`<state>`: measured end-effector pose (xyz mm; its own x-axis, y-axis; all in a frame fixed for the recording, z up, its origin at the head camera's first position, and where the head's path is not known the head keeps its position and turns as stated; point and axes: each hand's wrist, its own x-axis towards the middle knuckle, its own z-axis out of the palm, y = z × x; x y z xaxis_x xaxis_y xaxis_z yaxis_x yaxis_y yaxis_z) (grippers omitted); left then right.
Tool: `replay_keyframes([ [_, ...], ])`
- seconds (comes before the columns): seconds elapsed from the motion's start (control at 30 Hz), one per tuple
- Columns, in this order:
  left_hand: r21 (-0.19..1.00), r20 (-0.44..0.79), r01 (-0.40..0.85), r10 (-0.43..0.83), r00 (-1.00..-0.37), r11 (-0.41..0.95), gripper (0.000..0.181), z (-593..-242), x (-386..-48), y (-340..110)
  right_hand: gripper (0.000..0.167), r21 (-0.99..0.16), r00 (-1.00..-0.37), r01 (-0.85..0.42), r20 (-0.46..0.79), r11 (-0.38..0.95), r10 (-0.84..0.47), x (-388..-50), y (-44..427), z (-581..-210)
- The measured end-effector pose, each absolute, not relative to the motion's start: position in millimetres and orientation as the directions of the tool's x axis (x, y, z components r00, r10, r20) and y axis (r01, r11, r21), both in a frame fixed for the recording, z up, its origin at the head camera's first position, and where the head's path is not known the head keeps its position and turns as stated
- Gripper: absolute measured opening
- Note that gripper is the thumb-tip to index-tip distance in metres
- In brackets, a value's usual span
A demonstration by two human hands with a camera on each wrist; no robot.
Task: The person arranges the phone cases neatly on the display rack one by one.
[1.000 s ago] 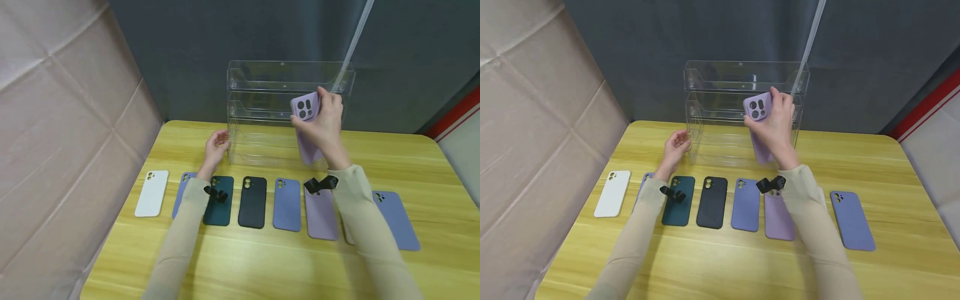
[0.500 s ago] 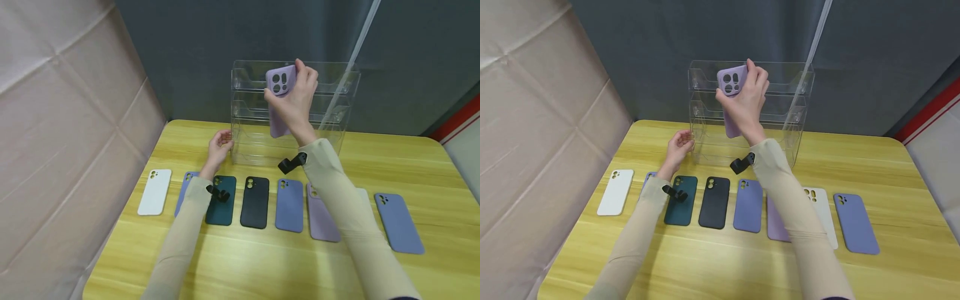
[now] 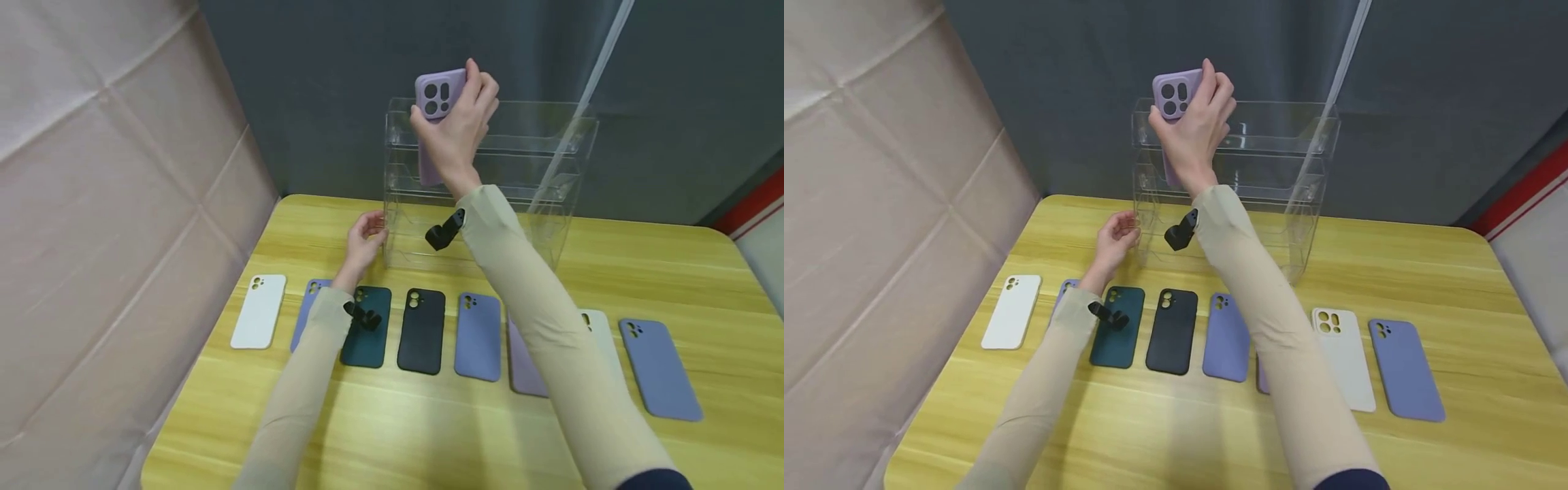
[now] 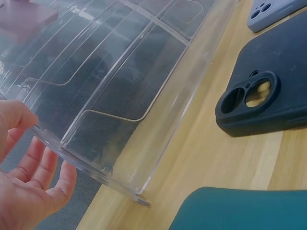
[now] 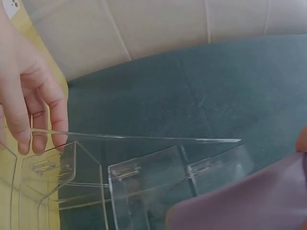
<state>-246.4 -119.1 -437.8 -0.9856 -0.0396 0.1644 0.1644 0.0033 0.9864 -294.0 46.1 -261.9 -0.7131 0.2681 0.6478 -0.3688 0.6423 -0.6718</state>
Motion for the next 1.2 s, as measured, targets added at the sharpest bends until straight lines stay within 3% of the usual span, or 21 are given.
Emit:
replay_keyframes([
  [0.4,0.986,0.169,0.168,-0.046,-0.985,0.025,0.035,-438,-243,-113,0.085,-0.734,-0.680,-0.344,0.625,0.586,0.383,-314,32,-278],
  [0.73,0.979,0.202,0.202,0.002,-0.979,0.005,0.034,-418,-232,-110,0.082,-0.788,-0.704,-0.225,0.538,0.573,0.464,-316,20,-287],
  [0.97,0.978,0.205,0.204,-0.016,-0.979,0.043,0.035,-432,-240,-111,0.082,-0.806,-0.731,-0.122,0.467,0.579,0.497,-316,12,-287],
  [1.2,0.973,0.226,0.223,-0.035,-0.974,0.065,0.035,-433,-240,-111,0.080,-0.792,-0.733,-0.129,0.482,0.597,0.480,-315,6,-289],
])
